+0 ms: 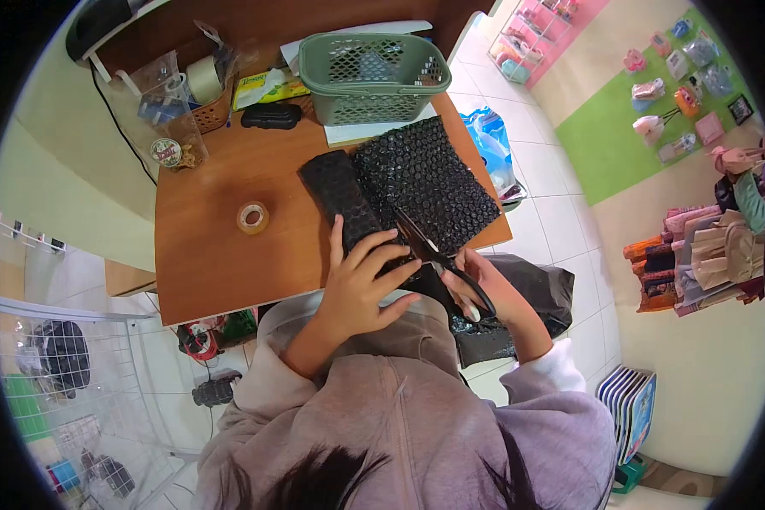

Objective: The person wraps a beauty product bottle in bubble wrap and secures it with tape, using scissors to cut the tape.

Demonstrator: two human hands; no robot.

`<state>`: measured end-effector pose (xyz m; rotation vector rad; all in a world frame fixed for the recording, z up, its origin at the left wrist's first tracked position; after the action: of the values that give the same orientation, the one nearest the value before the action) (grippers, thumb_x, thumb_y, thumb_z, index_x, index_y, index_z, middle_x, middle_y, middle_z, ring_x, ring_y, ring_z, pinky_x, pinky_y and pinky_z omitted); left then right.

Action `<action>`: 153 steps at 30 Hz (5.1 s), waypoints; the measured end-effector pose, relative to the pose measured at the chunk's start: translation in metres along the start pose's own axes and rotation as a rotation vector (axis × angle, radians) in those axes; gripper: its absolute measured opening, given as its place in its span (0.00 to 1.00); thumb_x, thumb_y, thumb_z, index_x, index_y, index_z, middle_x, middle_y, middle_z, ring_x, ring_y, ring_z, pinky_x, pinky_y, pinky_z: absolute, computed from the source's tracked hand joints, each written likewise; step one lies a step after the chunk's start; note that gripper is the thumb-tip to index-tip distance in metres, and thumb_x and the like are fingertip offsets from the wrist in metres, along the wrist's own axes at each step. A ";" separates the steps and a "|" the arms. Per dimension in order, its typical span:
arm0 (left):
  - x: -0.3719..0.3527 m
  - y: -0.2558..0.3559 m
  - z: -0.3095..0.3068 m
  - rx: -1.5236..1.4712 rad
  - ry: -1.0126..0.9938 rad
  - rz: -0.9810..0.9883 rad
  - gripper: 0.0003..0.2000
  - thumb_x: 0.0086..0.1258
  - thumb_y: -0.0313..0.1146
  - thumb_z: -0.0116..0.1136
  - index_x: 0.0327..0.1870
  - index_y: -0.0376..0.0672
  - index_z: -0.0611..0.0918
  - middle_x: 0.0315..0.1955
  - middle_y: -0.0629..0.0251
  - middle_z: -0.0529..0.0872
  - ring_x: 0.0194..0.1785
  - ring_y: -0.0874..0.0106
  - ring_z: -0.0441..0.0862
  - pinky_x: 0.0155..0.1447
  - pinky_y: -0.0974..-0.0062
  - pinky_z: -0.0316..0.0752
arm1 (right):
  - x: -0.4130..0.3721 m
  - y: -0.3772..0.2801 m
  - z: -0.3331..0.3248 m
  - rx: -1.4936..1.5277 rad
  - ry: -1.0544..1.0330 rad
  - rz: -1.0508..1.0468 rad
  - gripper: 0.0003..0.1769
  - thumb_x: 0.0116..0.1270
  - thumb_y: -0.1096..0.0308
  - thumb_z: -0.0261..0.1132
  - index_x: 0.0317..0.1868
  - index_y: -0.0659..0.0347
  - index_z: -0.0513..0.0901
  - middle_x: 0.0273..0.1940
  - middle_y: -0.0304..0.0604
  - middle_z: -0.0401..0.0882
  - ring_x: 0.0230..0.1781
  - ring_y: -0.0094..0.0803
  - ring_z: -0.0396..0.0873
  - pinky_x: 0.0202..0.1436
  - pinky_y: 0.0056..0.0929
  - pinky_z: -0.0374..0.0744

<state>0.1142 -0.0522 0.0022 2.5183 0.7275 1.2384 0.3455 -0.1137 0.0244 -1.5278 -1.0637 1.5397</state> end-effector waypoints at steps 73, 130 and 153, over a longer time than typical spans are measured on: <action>0.085 -0.132 0.000 -0.058 -0.368 -0.439 0.25 0.67 0.32 0.56 0.67 0.53 0.81 0.69 0.60 0.78 0.75 0.54 0.68 0.79 0.51 0.56 | 0.051 -0.034 0.029 -0.202 0.096 0.049 0.34 0.63 0.40 0.77 0.33 0.55 0.64 0.19 0.35 0.70 0.12 0.21 0.71 0.14 0.22 0.70; 0.081 -0.132 -0.002 0.076 -0.044 -0.630 0.16 0.69 0.34 0.57 0.55 0.44 0.87 0.51 0.57 0.88 0.59 0.54 0.82 0.66 0.53 0.70 | 0.081 -0.047 0.024 -0.207 0.043 -0.045 0.33 0.63 0.43 0.78 0.35 0.56 0.64 0.16 0.37 0.71 0.11 0.24 0.72 0.14 0.24 0.70; 0.077 -0.138 0.003 0.049 0.013 -0.647 0.12 0.66 0.36 0.59 0.42 0.42 0.91 0.46 0.54 0.88 0.55 0.52 0.82 0.62 0.50 0.71 | 0.105 -0.059 0.025 -0.279 0.032 -0.044 0.32 0.62 0.43 0.79 0.35 0.57 0.68 0.18 0.34 0.71 0.11 0.20 0.71 0.13 0.20 0.68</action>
<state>0.1117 0.1054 -0.0058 2.0345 1.4364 0.9997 0.3112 0.0046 0.0339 -1.6950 -1.3288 1.3759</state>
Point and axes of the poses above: each hand's wrist, its own x-axis towards the middle knuckle, its own z-axis out of the palm, y = z × x, the point moved 1 cm from there along x, towards the middle knuckle
